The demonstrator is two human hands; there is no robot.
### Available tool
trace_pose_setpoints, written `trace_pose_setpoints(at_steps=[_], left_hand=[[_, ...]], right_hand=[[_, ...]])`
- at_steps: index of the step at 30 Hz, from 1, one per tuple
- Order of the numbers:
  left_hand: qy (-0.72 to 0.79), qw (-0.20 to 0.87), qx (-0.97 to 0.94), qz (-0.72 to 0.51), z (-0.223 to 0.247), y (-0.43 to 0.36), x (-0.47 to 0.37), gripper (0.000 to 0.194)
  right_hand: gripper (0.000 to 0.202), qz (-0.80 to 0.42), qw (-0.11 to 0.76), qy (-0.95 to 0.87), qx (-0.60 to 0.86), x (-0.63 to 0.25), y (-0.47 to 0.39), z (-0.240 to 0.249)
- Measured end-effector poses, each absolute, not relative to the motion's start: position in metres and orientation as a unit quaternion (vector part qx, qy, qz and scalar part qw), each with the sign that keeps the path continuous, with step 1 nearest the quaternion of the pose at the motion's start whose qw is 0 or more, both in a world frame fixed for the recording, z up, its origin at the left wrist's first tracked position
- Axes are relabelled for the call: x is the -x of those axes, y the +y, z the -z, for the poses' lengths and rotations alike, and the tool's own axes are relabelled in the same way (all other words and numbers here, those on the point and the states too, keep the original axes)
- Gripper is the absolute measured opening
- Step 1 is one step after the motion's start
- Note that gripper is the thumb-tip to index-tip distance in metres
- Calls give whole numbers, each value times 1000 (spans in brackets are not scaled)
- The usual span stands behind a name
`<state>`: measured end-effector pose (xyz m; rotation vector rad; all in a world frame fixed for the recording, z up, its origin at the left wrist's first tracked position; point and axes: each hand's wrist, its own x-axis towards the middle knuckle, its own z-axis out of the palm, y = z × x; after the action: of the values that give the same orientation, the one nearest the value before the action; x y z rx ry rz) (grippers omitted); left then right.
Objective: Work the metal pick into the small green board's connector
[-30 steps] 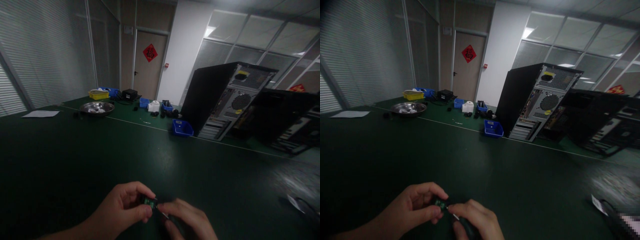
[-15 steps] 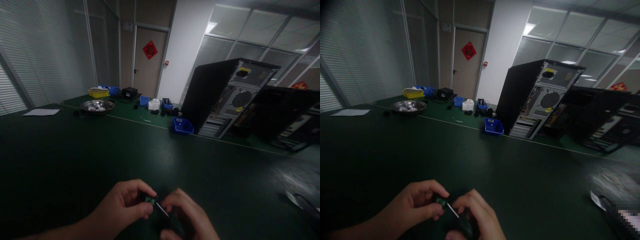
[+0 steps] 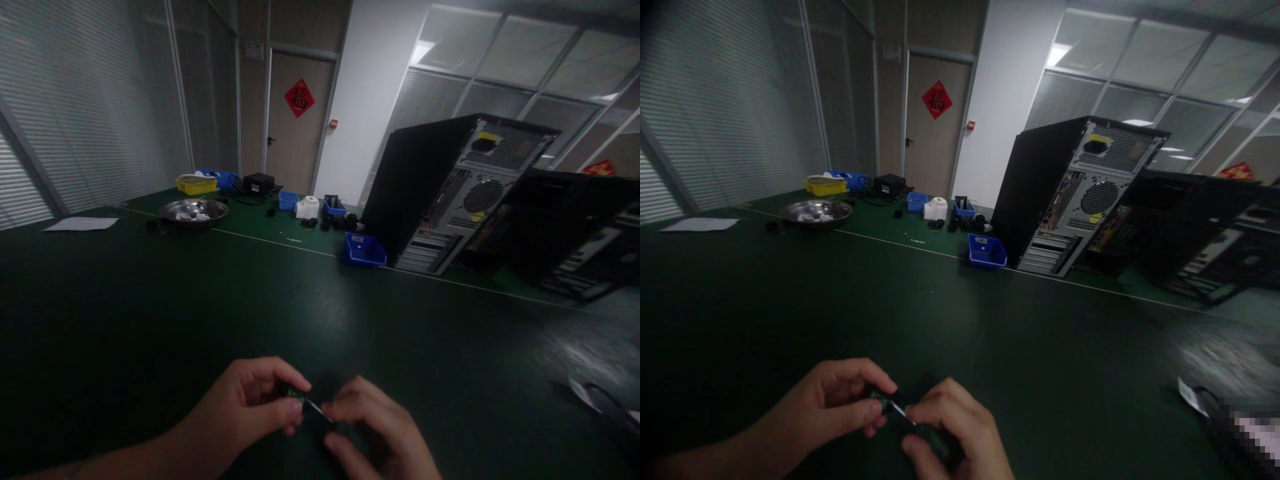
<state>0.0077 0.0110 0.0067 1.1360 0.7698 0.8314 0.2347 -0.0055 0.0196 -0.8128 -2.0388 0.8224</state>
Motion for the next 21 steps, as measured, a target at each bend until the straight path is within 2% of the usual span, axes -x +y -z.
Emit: trace_pose_setpoints(at_steps=[11, 15, 21], left_hand=[[326, 722, -497, -355, -13, 13, -8, 19], [309, 717, -488, -390, -10, 11, -8, 27], [334, 700, -492, -395, -11, 10, -8, 20]], right_hand=[[13, -339, 398, -799, 298, -235, -5, -21], [12, -336, 392, -796, 316, -235, -6, -20], [14, -317, 391, -785, 361, -234, -8, -24]])
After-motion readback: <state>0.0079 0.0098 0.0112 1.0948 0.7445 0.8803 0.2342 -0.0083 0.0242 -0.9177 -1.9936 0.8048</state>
